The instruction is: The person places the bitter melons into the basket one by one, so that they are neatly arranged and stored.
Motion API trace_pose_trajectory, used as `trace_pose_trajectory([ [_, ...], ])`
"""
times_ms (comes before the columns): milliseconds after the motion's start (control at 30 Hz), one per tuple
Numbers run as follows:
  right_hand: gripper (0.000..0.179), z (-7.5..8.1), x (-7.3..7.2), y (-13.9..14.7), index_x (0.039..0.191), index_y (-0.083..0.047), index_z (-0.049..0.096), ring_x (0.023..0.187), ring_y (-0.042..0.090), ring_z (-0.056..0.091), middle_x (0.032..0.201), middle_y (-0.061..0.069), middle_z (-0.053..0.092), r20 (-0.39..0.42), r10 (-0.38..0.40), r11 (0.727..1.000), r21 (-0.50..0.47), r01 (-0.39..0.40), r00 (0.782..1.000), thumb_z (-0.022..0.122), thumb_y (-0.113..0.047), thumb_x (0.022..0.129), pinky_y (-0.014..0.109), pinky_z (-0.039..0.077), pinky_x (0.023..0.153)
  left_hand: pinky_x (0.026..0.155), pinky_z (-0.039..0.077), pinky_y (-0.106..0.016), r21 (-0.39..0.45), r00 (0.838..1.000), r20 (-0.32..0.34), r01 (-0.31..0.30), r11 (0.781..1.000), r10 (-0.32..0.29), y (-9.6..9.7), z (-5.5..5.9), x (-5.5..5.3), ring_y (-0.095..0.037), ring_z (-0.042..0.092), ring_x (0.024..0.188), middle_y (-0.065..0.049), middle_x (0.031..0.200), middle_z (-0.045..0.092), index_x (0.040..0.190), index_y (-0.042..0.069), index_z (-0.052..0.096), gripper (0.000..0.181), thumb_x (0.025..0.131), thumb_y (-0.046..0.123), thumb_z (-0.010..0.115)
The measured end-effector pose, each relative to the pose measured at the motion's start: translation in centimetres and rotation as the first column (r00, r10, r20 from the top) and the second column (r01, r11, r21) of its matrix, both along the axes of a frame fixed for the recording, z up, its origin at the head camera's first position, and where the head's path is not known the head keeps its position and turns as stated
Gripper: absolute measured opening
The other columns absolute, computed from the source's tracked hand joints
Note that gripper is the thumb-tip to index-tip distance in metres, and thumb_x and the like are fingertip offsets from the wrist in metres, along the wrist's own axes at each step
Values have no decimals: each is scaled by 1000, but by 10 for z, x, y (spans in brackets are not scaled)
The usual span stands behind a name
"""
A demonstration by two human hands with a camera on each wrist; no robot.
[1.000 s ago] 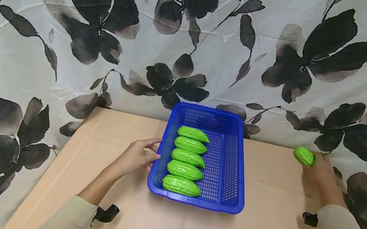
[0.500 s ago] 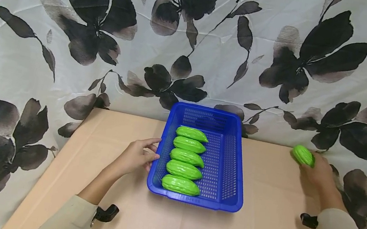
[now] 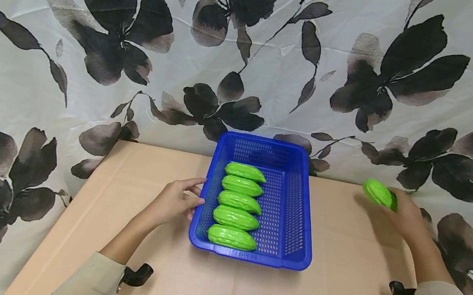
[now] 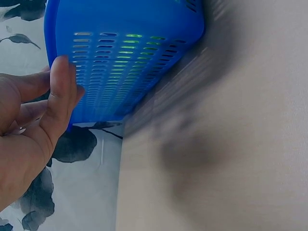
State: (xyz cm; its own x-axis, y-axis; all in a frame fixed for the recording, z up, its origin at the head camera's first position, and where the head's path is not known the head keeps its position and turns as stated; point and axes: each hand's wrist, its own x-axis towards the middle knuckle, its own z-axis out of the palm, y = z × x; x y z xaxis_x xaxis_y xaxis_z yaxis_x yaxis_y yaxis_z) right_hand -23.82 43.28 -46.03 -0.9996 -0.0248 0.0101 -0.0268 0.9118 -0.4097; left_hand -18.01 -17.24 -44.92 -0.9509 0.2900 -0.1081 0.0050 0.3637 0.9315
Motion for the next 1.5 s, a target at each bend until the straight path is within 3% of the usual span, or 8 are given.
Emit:
trace_pose_trajectory([
  [333, 62, 32, 1, -47, 145, 8, 42, 113, 49, 52, 133, 34, 51, -121, 121, 992, -4, -122, 985, 73, -12, 96, 65, 46, 86, 59, 66, -46, -1, 1000, 6, 5, 1000, -5, -2, -1, 2, -15, 68, 58, -21, 114, 66, 152, 1, 48, 59, 96, 0, 69],
  [500, 64, 48, -3, -73, 147, 8, 41, 118, 49, 51, 137, 34, 50, -92, 144, 989, -21, -146, 985, 73, -13, 96, 67, 47, 92, 59, 66, -46, 0, 1000, 4, 6, 1000, -6, -3, 0, 3, -15, 68, 58, -21, 114, 66, 152, 1, 48, 59, 96, -1, 69],
  [867, 60, 74, -27, -125, 144, 7, 46, 118, 45, 51, 139, 31, 51, -142, 244, 970, 15, -244, 959, 74, -10, 94, 65, 48, 96, 58, 66, -43, 12, 1000, 13, 15, 1000, -15, -3, 1, 3, -16, 68, 59, -22, 114, 65, 152, 1, 48, 59, 96, -1, 68],
  [1200, 59, 98, -53, -176, 147, 0, 47, 118, 43, 51, 138, 29, 50, -78, 324, 946, 37, -322, 943, 73, -12, 96, 62, 51, 96, 57, 66, -42, 18, 1000, 15, 14, 1000, -14, -4, 1, 3, -16, 68, 59, -22, 114, 65, 152, 1, 48, 59, 96, -1, 68],
  [1500, 59, 99, -78, -221, 148, 0, 47, 131, 45, 48, 145, 29, 48, 0, 374, 927, -7, -374, 928, 72, -16, 98, 65, 45, 109, 56, 66, -41, 33, 1000, 17, 13, 999, -13, -3, -2, 2, -16, 67, 59, -22, 114, 64, 152, 1, 48, 59, 96, -1, 68],
])
